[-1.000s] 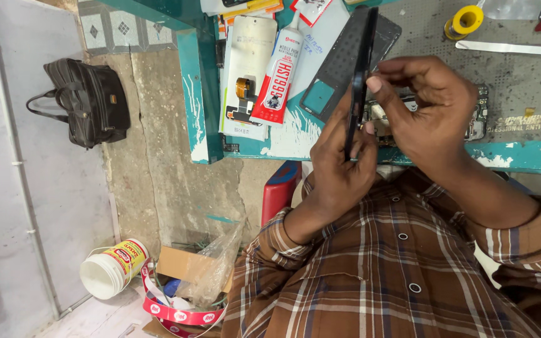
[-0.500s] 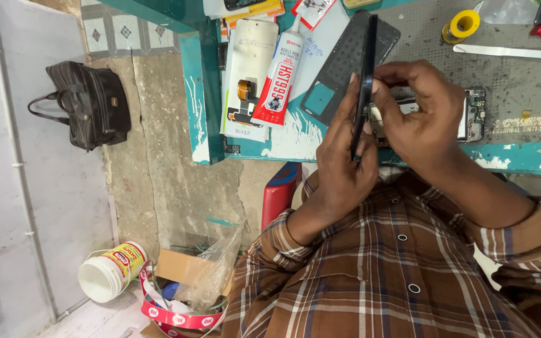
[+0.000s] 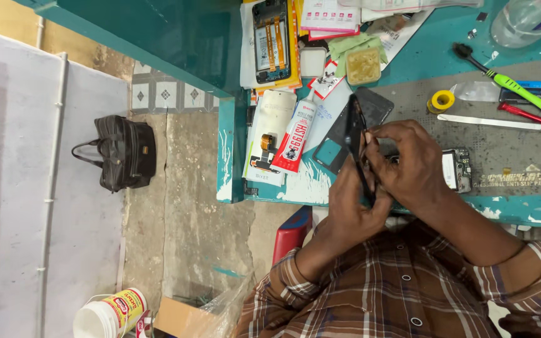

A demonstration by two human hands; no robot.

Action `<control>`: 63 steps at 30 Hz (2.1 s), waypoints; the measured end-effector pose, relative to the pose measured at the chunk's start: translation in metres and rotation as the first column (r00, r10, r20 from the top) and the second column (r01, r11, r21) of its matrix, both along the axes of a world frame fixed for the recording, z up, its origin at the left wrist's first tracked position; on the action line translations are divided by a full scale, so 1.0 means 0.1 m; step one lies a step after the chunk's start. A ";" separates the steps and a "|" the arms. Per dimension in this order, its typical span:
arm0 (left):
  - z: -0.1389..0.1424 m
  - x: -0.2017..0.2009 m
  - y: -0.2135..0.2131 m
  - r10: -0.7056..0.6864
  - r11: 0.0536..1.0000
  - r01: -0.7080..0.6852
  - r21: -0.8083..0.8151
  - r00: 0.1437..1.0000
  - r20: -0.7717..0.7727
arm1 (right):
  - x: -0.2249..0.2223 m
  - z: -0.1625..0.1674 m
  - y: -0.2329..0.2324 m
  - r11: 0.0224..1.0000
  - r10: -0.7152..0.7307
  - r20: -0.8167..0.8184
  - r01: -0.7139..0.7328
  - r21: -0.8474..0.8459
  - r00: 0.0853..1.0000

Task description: The person repairs a smartphone at a workbench. They hold the phone with its back cover removed, handle the internal frame and battery compartment, use a screwdriver on the phone, apply adhesive from a tube, and press the back cover onto the phone body, working the cover into place by hand.

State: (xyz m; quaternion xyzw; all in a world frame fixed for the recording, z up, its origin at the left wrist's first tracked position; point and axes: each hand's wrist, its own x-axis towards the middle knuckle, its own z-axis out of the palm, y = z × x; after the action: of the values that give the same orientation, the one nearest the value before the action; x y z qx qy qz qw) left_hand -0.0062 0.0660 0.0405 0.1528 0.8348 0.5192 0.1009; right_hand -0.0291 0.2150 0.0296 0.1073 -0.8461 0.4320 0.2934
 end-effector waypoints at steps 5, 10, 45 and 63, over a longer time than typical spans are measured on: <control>-0.19 -0.08 -0.21 -0.115 0.666 -0.119 0.737 0.959 0.258 | 0.03 0.07 0.08 0.997 0.031 -0.045 -0.028 0.070 0.999; -0.27 -0.30 -0.19 -0.015 0.569 -0.263 0.779 0.944 0.329 | 0.05 0.11 0.03 0.993 0.059 -0.077 -0.050 0.110 0.995; -0.14 -0.25 -0.11 0.280 0.888 -0.294 0.354 0.956 0.092 | 0.05 0.26 0.09 0.946 0.215 -0.150 -0.168 0.278 0.965; -0.29 -0.20 -0.17 0.104 0.751 -0.325 0.575 0.918 0.382 | 0.01 0.10 0.13 0.969 0.248 -0.132 -0.247 0.024 0.960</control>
State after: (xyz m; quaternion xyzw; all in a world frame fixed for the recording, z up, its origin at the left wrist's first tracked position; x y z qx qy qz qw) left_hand -0.0265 0.0494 0.0114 -0.0086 0.5969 0.7934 0.1194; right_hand -0.0279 0.2278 0.0399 0.2422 -0.8059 0.4540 0.2927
